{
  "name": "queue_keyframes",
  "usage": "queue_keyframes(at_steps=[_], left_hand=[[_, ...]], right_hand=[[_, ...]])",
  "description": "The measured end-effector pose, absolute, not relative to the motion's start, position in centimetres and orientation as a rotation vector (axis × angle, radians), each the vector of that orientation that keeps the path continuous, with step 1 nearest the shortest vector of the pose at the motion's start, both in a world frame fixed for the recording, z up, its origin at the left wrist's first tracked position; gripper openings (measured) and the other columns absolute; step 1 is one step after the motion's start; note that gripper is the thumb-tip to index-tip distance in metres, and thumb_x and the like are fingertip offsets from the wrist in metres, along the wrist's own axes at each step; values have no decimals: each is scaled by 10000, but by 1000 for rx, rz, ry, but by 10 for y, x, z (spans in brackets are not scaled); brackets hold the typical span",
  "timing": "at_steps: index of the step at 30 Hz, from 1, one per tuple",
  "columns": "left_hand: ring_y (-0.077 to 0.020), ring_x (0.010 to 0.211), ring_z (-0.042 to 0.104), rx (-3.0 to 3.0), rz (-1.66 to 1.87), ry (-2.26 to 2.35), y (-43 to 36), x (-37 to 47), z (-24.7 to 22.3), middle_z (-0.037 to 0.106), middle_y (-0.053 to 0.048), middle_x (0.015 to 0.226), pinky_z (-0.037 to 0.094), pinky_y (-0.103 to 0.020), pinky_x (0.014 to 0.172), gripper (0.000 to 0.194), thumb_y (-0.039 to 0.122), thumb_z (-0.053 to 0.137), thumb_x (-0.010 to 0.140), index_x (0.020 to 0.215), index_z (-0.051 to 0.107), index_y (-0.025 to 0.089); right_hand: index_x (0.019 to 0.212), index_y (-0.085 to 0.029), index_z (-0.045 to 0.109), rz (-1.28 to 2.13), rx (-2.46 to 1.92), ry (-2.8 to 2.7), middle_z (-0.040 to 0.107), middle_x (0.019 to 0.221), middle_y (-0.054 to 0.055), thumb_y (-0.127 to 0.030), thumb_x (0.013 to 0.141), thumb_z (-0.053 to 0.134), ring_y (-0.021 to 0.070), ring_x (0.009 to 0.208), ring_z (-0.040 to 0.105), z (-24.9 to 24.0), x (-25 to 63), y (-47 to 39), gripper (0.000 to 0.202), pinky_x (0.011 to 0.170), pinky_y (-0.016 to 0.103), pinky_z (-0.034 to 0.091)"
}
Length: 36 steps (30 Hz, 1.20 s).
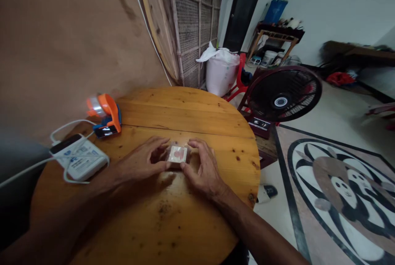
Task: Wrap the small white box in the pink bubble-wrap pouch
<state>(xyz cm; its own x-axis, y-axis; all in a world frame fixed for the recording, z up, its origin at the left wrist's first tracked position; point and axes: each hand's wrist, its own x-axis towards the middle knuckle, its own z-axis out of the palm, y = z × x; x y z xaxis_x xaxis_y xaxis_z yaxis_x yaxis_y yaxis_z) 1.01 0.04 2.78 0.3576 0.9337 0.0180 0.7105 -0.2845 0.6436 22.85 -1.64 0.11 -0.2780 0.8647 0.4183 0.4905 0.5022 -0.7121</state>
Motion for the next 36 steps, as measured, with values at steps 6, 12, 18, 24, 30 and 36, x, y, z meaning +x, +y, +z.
queue_keyframes(at_steps=[6,12,18,24,30,36], left_hand=[[-271,1249,469,1907,629,1322,-1,14,21,443,-140,1414,391,-401,1039,737,329,632,751,1404,350,136],[-247,1283,452,1777,750,1188,-5,22,16,438,-123,1435,366,-417,1080,730,189,598,742,1419,328,162],[-240,1212,510,1811,806,1131,-6,22,14,517,-88,1349,415,-424,1031,732,137,560,752,1436,317,232],[-229,1167,529,1893,819,1121,-6,22,12,539,-78,1297,429,-403,1007,745,147,571,759,1446,298,235],[-243,1182,509,1922,835,1140,-6,22,14,531,-89,1301,410,-417,1017,734,223,624,766,1434,318,235],[-252,1130,541,1901,836,1150,-4,20,14,566,-90,1247,446,-418,960,740,181,614,753,1433,330,240]], right_hand=[[1136,-257,517,549,-1072,-1919,561,1230,78,-254,842,586,246,1170,516,0,230,-13,302,989,442,398],[1078,-249,584,486,-1054,-1938,604,1169,79,-226,851,591,238,1113,555,-2,231,-6,228,950,445,427],[1028,-239,625,356,-1048,-1970,629,1133,85,-185,832,602,238,1072,583,1,237,-6,205,919,445,446],[986,-234,663,244,-1006,-2125,643,1112,78,-170,873,556,226,1047,591,15,241,-8,168,886,425,442],[1007,-264,668,231,-984,-2430,634,1121,51,-186,886,556,215,1038,589,44,235,3,182,905,431,417],[1043,-245,652,372,-956,-2481,596,1175,56,-204,848,587,215,1100,559,49,235,15,210,958,431,420]])
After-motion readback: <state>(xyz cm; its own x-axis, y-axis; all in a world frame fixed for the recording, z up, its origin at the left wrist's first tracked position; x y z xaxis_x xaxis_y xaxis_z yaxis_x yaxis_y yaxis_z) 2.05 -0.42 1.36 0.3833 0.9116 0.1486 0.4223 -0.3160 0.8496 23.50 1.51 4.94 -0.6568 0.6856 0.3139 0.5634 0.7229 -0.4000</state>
